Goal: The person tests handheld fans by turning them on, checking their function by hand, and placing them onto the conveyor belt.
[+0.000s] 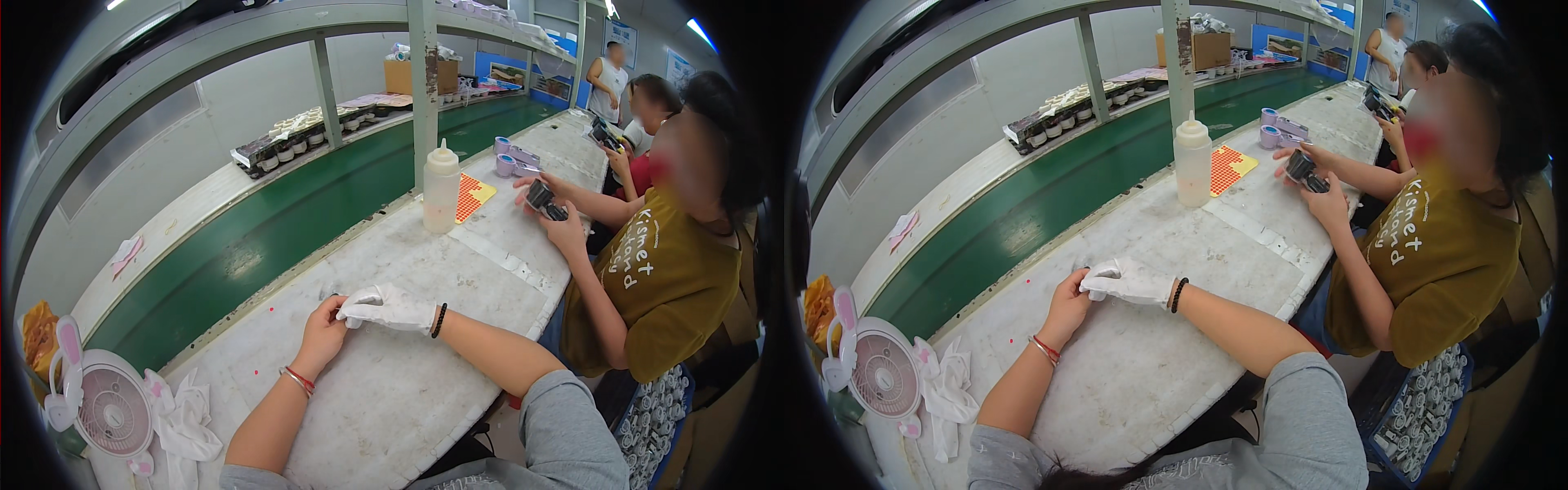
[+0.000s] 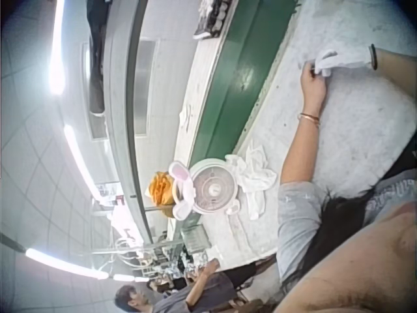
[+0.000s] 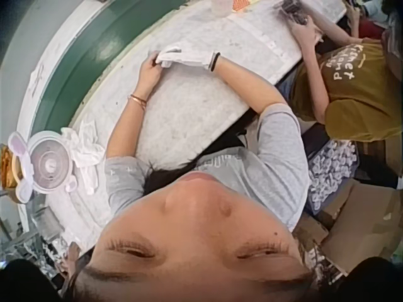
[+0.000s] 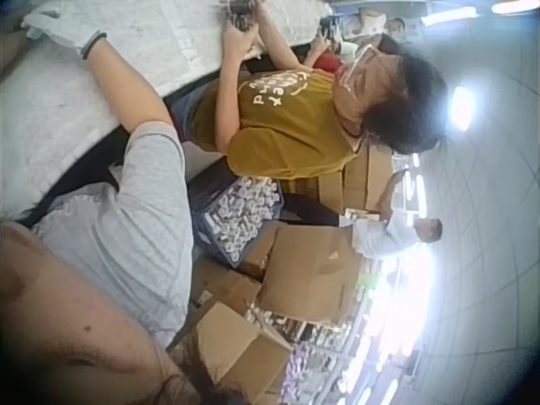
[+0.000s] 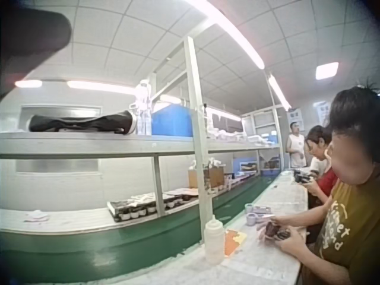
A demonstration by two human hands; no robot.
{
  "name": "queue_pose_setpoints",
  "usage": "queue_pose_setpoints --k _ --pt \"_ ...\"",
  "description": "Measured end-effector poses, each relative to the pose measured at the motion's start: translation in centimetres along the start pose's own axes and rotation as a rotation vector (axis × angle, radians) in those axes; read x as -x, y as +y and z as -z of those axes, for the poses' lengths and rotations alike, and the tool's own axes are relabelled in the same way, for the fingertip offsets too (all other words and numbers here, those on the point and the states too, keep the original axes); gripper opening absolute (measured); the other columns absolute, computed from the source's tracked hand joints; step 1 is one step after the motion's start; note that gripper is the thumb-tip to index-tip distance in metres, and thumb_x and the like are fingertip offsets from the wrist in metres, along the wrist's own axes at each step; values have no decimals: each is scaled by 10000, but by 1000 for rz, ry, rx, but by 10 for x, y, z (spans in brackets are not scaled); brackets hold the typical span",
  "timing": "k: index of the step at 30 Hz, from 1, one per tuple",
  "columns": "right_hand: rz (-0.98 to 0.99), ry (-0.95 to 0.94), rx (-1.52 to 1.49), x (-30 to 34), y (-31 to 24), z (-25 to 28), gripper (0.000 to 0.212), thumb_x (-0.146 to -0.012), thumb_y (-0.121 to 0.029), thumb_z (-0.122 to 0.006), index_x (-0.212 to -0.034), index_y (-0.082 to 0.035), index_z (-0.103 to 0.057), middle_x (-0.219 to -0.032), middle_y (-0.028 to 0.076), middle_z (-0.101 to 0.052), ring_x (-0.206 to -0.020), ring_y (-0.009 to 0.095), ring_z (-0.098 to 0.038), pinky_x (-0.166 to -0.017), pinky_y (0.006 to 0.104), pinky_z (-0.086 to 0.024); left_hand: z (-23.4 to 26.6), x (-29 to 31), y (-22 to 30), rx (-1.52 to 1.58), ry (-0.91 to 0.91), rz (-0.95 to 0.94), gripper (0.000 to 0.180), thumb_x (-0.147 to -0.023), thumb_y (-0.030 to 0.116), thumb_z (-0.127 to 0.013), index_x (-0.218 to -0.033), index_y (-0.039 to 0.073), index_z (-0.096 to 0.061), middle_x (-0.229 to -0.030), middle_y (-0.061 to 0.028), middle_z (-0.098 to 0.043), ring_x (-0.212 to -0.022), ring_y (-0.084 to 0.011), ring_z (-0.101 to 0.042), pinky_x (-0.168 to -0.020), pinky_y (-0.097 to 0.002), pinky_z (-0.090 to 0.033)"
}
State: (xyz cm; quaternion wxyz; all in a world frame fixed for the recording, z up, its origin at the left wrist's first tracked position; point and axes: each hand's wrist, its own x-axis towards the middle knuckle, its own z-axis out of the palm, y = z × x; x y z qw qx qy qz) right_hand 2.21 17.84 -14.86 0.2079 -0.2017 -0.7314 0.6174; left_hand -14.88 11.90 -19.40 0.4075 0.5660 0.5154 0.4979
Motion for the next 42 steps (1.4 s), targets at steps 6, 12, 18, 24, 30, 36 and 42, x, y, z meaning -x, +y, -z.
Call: queue_pose_setpoints --k 6,12,18,24,30,36,42 --pt "17 -8 -2 -3 6 1 204 -897 -203 -564 -1003 -61 -666 -859 24 -639 -793 86 -575 -738 251 -470 0 0 -1 0 -2 -8 254 -806 -63 -506 -1031 31 -578 -917 -12 -610 -857 -90 -554 -768 -223 -438" --pt "30 -7 -5 -1 3 1 209 -895 -201 -568 -1014 -56 -660 -863 24 -637 -795 85 -574 -740 252 -471 -1 0 1 -3 7 1 245 -804 -61 -513 -1021 32 -580 -915 -10 -609 -852 -88 -551 -762 -223 -437" --pt "169 -9 38 -8 15 0 274 -883 -277 -571 -978 -30 -643 -828 42 -637 -770 104 -577 -716 258 -464 1 0 -4 5 -10 -62 253 -785 -77 -515 -1007 24 -580 -918 -11 -605 -863 -90 -547 -759 -219 -432" --pt "49 0 2 -2 7 2 241 -886 -243 -580 -1014 -50 -647 -887 25 -645 -808 91 -579 -744 250 -469 -2 -1 0 42 -14 -21 274 -783 -89 -494 -1023 15 -577 -932 -11 -605 -884 -94 -547 -784 -215 -423" --pt "0 -8 22 -2 6 1 240 -892 -273 -568 -1006 -83 -660 -853 18 -637 -798 84 -570 -713 240 -456 0 -1 -3 36 0 -10 275 -797 -84 -479 -1035 14 -576 -935 -9 -602 -883 -94 -546 -786 -214 -419" --pt "11 -8 33 -3 7 2 239 -891 -274 -566 -1002 -85 -661 -838 18 -633 -791 85 -567 -716 245 -454 0 -1 -2 21 2 7 273 -802 -84 -468 -1032 15 -578 -932 -6 -600 -877 -90 -541 -780 -210 -417" --pt "61 13 36 -3 6 -1 268 -882 -297 -571 -954 -52 -651 -805 28 -633 -757 92 -566 -688 250 -455 1 -1 -3 37 10 -2 270 -800 -86 -470 -1027 15 -577 -918 -1 -594 -864 -85 -533 -767 -208 -416"
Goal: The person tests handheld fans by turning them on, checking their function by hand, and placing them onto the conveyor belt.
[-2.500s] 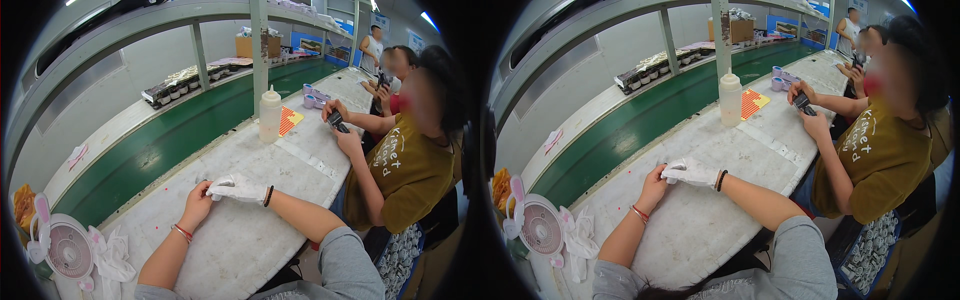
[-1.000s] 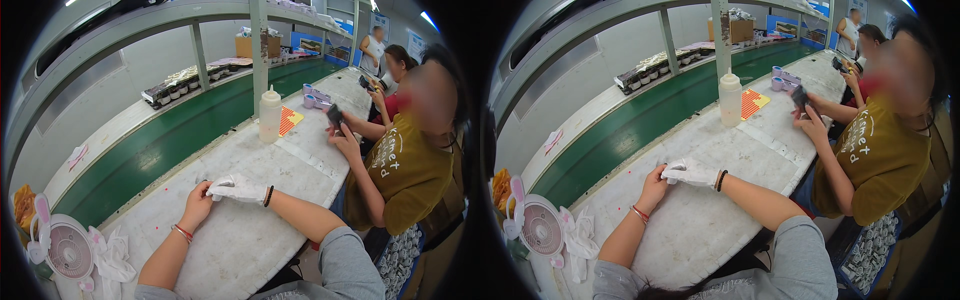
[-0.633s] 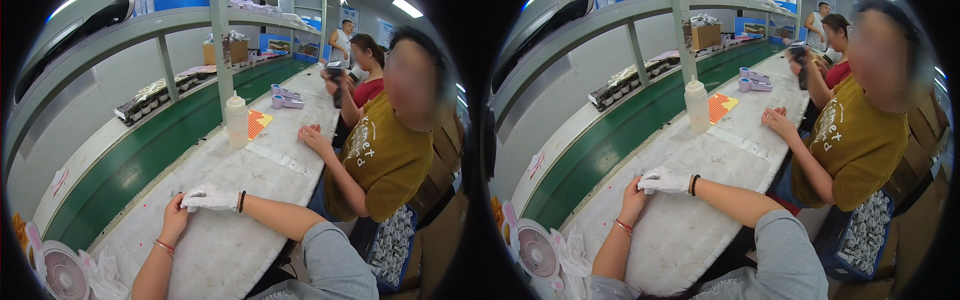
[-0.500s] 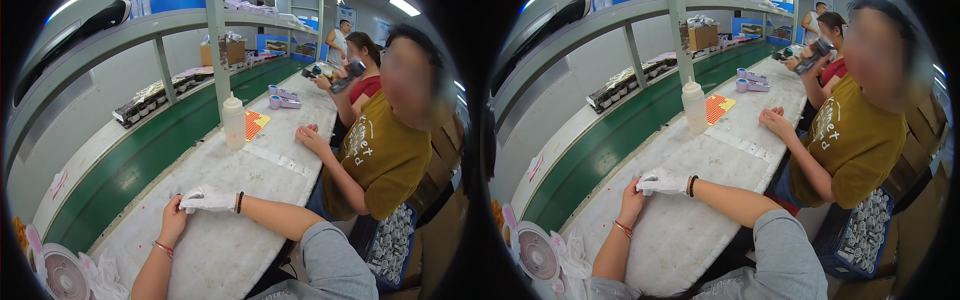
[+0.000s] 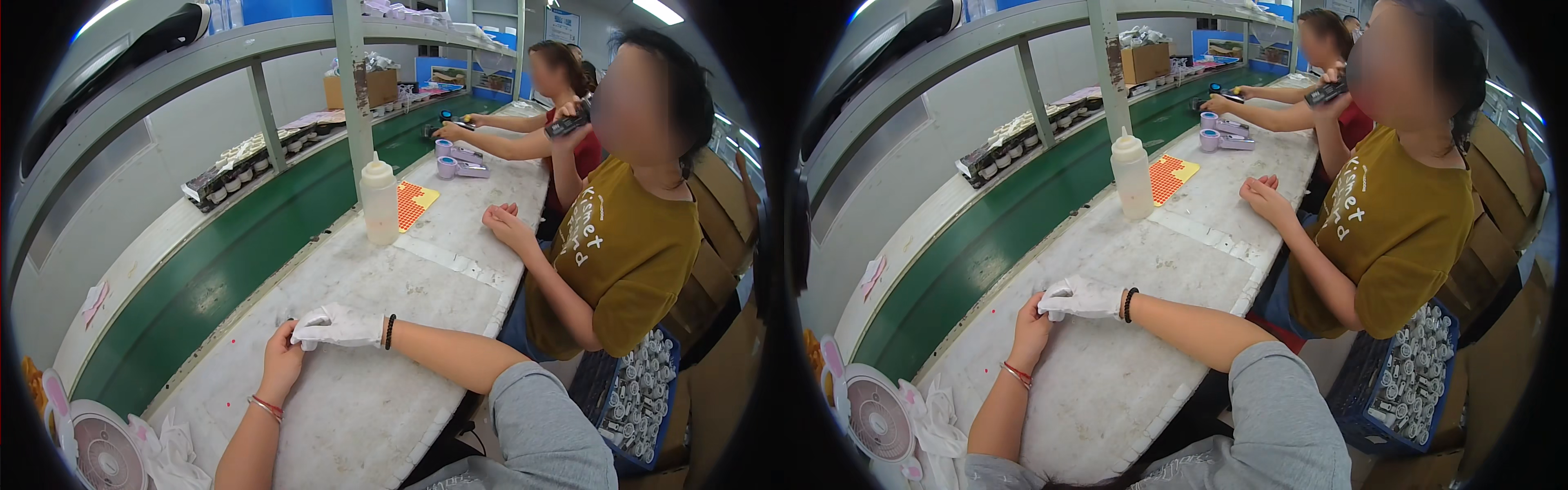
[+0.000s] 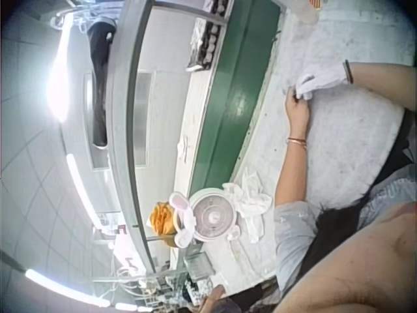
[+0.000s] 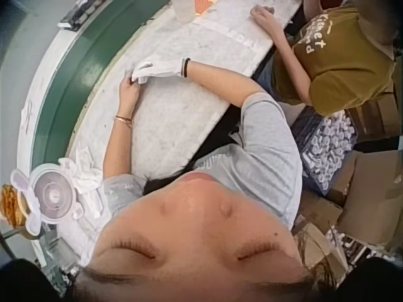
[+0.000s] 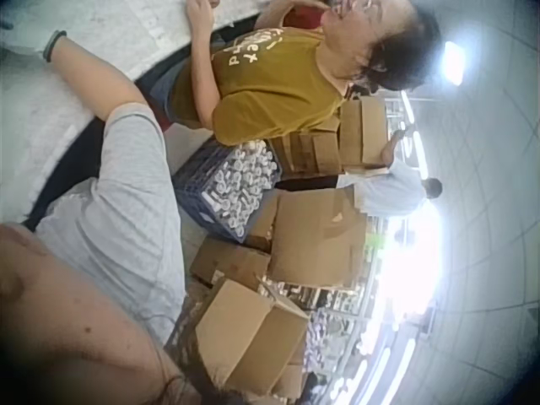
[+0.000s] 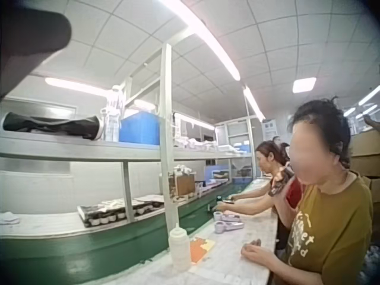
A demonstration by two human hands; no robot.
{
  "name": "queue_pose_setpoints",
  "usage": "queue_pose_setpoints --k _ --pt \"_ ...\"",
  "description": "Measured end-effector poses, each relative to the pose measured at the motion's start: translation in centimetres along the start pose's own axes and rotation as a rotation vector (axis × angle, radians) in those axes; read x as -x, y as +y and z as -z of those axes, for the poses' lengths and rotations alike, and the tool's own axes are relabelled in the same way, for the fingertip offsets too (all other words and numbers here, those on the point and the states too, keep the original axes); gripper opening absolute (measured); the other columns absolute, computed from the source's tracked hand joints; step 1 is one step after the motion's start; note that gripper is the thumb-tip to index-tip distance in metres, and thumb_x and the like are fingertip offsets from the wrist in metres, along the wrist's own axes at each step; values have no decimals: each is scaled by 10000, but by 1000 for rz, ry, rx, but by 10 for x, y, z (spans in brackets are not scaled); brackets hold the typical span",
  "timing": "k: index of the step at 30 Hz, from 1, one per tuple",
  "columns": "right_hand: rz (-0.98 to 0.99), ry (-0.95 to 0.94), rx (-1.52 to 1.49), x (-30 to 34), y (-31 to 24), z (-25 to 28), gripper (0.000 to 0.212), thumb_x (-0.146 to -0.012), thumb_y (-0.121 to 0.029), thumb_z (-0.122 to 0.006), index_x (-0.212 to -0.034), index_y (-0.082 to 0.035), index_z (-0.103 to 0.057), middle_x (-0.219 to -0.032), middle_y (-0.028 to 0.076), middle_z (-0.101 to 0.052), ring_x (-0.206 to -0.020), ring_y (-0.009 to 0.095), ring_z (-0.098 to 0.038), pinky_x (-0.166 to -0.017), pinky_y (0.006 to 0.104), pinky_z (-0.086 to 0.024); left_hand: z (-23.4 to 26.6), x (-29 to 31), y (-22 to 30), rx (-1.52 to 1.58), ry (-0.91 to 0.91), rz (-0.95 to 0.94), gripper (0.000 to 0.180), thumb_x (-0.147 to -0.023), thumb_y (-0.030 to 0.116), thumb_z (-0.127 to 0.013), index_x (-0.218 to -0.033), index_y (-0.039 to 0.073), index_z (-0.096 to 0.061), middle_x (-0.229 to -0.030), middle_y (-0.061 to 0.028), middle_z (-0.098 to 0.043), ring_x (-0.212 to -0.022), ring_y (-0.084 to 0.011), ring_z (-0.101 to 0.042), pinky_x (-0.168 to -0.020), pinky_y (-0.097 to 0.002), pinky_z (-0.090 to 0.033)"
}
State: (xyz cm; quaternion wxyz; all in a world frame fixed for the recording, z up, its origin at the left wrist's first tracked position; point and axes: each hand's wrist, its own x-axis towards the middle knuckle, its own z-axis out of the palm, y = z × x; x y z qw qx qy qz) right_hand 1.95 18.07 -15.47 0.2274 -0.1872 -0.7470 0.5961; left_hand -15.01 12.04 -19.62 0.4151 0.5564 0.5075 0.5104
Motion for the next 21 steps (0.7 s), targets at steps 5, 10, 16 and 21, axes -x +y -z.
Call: queue_pose_setpoints --k 5,10,16,21 --pt "-4 -24 -4 -1 4 4 247 -892 -269 -564 -1008 -69 -653 -847 24 -635 -800 90 -571 -729 247 -457 -3 1 4 0 -7 -8 272 -797 -84 -476 -1031 16 -573 -913 -1 -592 -857 -81 -529 -758 -206 -415" --pt "-20 -44 15 -1 -1 3 246 -891 -261 -566 -1011 -63 -649 -864 27 -640 -805 92 -575 -737 252 -460 -3 3 8 24 -9 -5 257 -796 -82 -485 -1016 17 -574 -910 0 -591 -853 -79 -534 -750 -205 -418" --pt "61 34 -10 1 2 -1 354 -883 -361 -552 -880 -22 -653 -758 50 -639 -719 107 -563 -663 269 -458 -1 0 3 5 -31 26 354 -775 -112 -454 -1087 12 -569 -1004 -25 -601 -950 -108 -540 -834 -226 -409" --pt "45 21 16 -2 8 0 338 -884 -349 -557 -886 -25 -652 -761 42 -636 -723 105 -563 -670 266 -458 -2 1 2 -1 -8 26 341 -780 -108 -456 -1077 11 -570 -994 -19 -597 -935 -106 -537 -826 -225 -410"
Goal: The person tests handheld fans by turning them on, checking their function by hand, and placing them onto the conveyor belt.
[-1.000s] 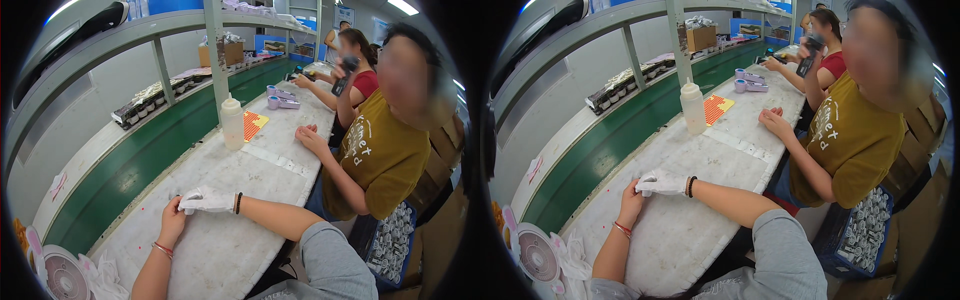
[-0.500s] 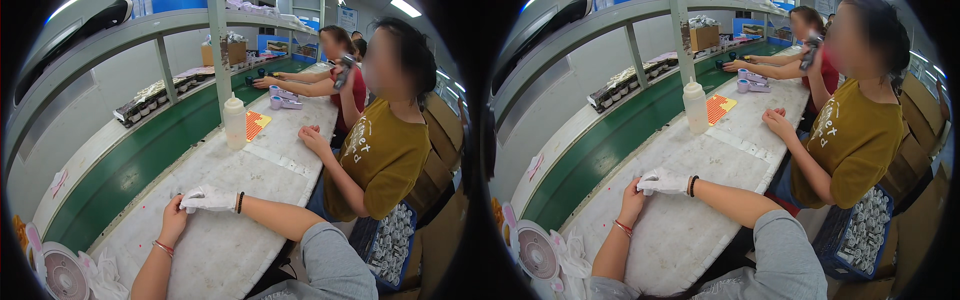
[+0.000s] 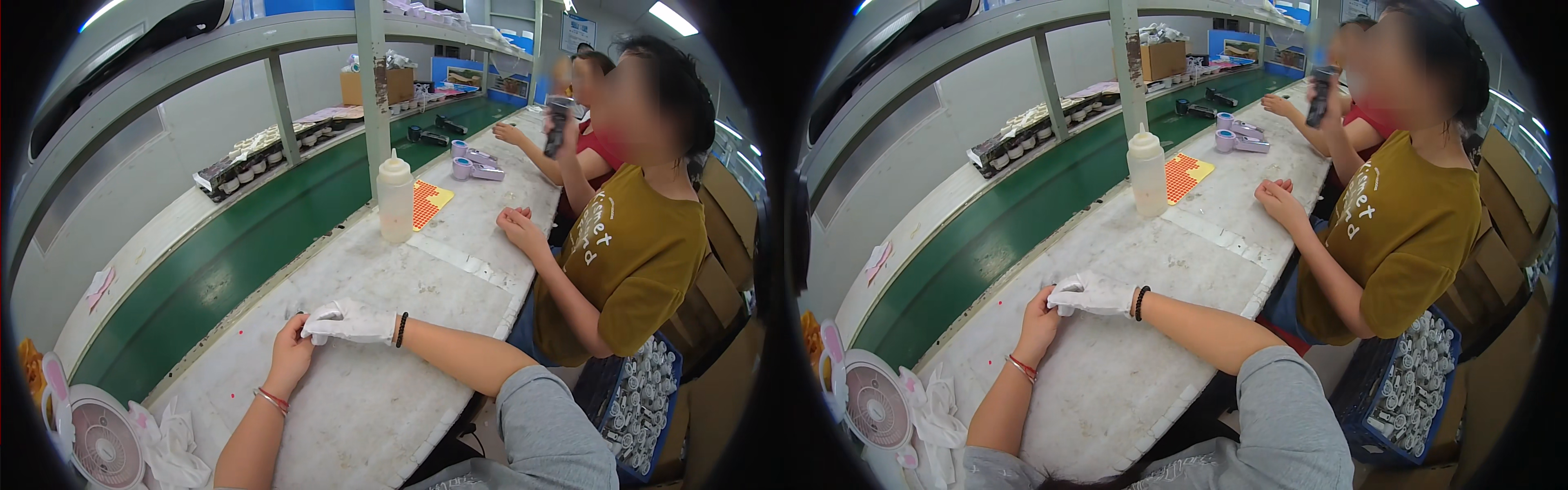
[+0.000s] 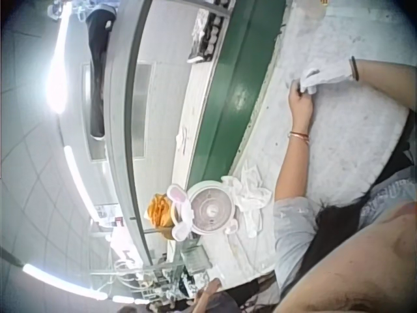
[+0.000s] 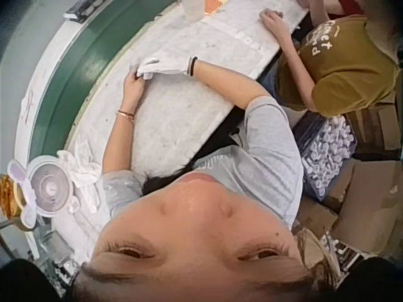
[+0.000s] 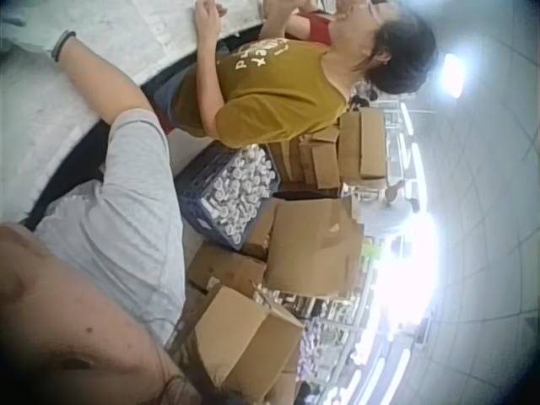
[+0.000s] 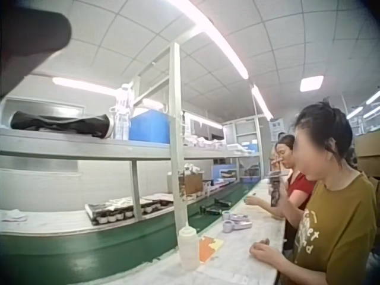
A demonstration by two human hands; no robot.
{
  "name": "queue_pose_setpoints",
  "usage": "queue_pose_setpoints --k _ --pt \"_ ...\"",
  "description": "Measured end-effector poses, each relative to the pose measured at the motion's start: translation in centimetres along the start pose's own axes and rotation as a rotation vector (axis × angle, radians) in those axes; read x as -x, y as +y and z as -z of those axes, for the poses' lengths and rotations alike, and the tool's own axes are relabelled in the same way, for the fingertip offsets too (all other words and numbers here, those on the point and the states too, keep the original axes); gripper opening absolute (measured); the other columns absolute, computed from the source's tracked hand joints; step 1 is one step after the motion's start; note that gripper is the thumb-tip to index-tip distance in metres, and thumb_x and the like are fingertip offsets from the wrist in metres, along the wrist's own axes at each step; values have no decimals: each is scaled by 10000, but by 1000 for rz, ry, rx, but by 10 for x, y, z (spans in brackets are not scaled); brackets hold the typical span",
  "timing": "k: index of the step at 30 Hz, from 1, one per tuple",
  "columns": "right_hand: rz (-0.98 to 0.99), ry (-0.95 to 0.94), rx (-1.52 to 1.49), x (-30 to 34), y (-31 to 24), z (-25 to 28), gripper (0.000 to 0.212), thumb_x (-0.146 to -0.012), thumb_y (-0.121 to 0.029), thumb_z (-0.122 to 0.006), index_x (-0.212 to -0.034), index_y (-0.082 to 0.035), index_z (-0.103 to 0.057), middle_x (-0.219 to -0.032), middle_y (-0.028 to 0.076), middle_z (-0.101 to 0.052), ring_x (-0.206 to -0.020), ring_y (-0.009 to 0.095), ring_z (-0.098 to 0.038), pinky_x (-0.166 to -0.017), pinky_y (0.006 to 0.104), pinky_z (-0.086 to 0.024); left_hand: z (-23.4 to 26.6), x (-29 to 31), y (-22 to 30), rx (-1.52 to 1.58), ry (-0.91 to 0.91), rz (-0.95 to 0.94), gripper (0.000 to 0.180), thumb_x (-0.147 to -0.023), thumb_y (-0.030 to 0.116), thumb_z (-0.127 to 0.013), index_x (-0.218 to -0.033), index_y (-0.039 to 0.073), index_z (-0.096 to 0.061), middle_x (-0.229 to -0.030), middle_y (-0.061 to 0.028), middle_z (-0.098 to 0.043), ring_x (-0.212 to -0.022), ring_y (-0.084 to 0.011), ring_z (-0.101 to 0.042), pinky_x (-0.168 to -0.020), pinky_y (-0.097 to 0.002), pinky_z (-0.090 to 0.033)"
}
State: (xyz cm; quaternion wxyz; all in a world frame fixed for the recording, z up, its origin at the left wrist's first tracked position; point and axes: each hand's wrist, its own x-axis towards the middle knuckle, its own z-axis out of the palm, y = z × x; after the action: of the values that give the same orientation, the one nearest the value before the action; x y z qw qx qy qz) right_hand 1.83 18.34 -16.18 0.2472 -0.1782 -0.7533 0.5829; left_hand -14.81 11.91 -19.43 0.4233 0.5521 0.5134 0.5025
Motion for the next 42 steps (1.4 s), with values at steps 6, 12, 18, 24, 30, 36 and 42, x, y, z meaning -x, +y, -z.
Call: queue_pose_setpoints --k 6,12,18,24,30,36,42 --pt "-3 -1 -20 1 -3 -1 310 -889 -328 -555 -922 -35 -653 -768 34 -633 -732 104 -567 -684 259 -457 0 1 1 -12 -14 -15 322 -783 -102 -463 -1066 9 -570 -980 -16 -591 -914 -105 -535 -821 -225 -411" --pt "-3 -22 -38 1 -2 1 297 -894 -324 -548 -970 -56 -652 -793 34 -634 -746 98 -568 -693 257 -457 -1 0 0 -10 -9 -1 311 -788 -93 -477 -1066 10 -569 -977 -17 -590 -914 -99 -533 -819 -224 -411" --pt "-18 -36 -14 0 -1 1 288 -898 -322 -540 -991 -77 -658 -802 30 -630 -754 98 -566 -692 254 -457 0 0 1 -11 -17 -5 320 -787 -99 -466 -1070 11 -567 -983 -18 -591 -922 -101 -533 -825 -223 -409" --pt "-71 -50 -26 2 -8 2 228 -899 -232 -559 -1009 -59 -657 -841 25 -636 -790 89 -569 -740 252 -467 -2 1 3 17 -11 7 346 -782 -116 -429 -1071 14 -568 -988 -15 -592 -933 -101 -531 -834 -222 -402" --pt "-52 -64 -47 2 -7 3 240 -897 -242 -560 -1022 -58 -650 -843 23 -637 -797 91 -569 -744 255 -465 -1 2 4 5 -17 0 345 -783 -113 -428 -1070 16 -569 -988 -13 -592 -935 -97 -529 -837 -219 -398" --pt "-62 -59 -16 2 -9 2 247 -896 -250 -559 -1024 -59 -649 -859 28 -639 -802 92 -569 -750 253 -462 -1 2 6 -9 -12 7 333 -789 -102 -435 -1072 14 -568 -990 -13 -593 -942 -99 -530 -845 -222 -396" --pt "-73 -58 -18 1 -7 3 247 -895 -246 -560 -1030 -58 -648 -860 27 -639 -804 91 -567 -752 249 -460 -1 1 5 -20 -12 9 333 -792 -96 -438 -1080 13 -566 -997 -14 -593 -949 -102 -531 -848 -224 -398"
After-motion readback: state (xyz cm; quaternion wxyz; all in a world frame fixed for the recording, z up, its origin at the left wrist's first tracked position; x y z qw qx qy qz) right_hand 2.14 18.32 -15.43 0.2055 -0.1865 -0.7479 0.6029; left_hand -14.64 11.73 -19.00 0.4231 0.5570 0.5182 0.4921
